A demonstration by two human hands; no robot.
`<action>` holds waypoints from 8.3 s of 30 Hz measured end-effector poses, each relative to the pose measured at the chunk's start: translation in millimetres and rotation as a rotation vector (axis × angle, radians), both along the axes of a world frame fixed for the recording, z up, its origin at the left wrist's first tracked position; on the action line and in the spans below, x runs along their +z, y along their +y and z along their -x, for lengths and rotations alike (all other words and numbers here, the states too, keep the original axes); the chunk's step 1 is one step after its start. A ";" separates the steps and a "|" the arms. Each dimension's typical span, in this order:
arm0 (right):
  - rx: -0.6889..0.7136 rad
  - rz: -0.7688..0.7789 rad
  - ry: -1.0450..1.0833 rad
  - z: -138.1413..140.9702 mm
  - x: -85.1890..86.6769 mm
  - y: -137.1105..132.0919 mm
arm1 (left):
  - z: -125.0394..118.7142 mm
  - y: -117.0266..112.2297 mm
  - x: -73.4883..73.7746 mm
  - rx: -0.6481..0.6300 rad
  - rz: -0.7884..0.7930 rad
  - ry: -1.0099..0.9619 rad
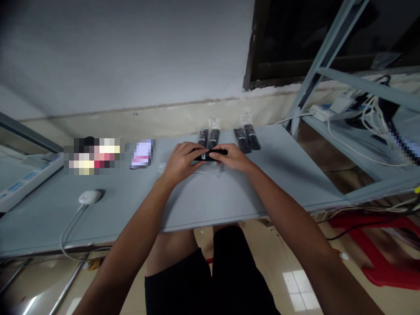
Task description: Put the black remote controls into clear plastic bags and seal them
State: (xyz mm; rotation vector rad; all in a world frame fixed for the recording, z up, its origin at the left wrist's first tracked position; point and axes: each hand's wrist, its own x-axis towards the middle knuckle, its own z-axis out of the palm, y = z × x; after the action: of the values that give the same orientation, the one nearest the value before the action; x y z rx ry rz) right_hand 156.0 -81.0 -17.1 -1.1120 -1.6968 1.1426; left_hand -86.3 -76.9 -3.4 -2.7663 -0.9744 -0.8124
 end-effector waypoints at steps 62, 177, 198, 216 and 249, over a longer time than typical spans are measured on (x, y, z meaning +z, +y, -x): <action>-0.142 -0.370 -0.119 -36.6 -27.0 27.9 | 31.7 17.0 -2.5 0.183 0.147 -0.108; -0.002 -0.045 0.357 6.6 -17.3 11.9 | -0.7 -5.4 9.5 0.066 0.894 -0.441; 0.129 -0.197 -0.058 19.6 -13.1 -4.9 | -16.2 -3.0 -7.3 0.186 1.010 -0.746; -0.075 0.084 0.164 18.7 -20.5 1.9 | -14.7 5.0 -27.6 0.160 0.811 -0.747; 0.058 0.361 0.435 14.3 -8.2 1.3 | -9.7 4.3 -11.6 -0.042 1.319 -1.035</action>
State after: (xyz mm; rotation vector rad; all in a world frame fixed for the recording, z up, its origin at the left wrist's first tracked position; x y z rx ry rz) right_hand 141.8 -79.7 -25.3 -0.9361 -1.2213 1.6383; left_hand -76.7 -72.6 -15.0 -3.1135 -2.2506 -2.4498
